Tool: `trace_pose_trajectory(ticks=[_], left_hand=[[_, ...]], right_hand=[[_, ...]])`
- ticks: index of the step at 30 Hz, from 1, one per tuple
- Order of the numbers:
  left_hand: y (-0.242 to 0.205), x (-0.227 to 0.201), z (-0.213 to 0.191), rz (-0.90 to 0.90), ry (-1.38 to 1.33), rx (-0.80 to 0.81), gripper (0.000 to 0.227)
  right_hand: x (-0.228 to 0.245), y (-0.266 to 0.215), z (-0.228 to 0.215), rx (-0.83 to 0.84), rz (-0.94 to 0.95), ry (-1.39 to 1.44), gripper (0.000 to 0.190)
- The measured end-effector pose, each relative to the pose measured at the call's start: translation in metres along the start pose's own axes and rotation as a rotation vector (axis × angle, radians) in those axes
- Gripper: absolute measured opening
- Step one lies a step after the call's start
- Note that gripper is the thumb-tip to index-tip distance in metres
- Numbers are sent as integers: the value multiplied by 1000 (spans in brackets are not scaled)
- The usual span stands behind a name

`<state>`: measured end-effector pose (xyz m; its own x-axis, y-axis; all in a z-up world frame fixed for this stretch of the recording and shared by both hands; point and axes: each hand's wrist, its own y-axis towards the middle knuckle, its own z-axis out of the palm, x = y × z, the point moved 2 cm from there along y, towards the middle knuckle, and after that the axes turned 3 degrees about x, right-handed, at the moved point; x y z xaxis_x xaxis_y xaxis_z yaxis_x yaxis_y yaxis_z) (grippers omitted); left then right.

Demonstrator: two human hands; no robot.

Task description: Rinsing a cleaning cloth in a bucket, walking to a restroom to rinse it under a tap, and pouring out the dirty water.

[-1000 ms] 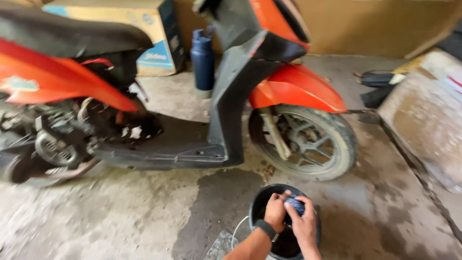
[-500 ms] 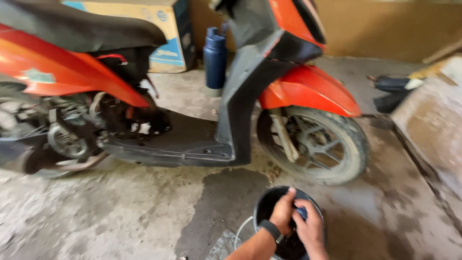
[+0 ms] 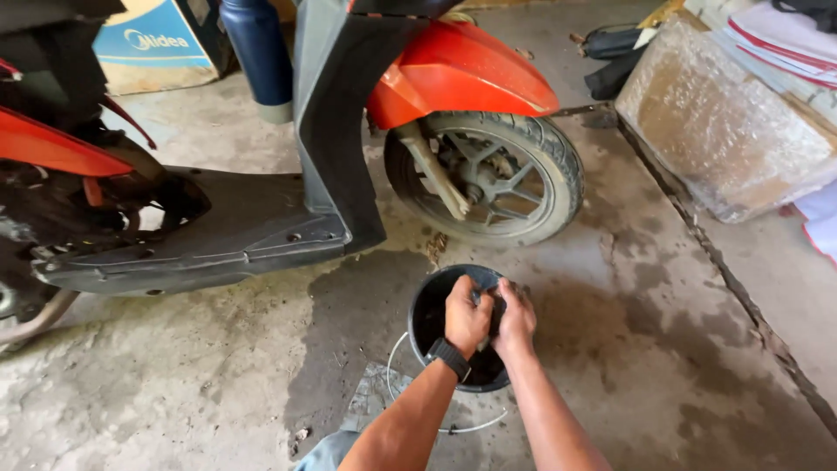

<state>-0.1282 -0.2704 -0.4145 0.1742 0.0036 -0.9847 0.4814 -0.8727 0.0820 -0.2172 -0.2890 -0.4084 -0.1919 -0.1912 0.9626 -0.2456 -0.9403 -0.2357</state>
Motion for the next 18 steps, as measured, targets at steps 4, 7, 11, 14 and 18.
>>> trace_pose_trajectory(ticks=[4, 7, 11, 14, 18], left_hand=[[12, 8, 1, -79, -132, -22, 16], [19, 17, -7, -281, -366, -143, 14], [20, -8, -23, -542, -401, -45, 25], [10, -34, -31, -671, -592, 29, 28], [18, 12, -5, -468, -618, -63, 37]], right_hand=[[10, -11, -3, 158, -293, -227, 33], [7, -19, 4, 182, -18, 39, 44], [15, -1, -7, 264, -539, -564, 27], [20, -12, -7, 365, -887, -645, 24], [15, -14, 0, 308, -791, -568, 25]])
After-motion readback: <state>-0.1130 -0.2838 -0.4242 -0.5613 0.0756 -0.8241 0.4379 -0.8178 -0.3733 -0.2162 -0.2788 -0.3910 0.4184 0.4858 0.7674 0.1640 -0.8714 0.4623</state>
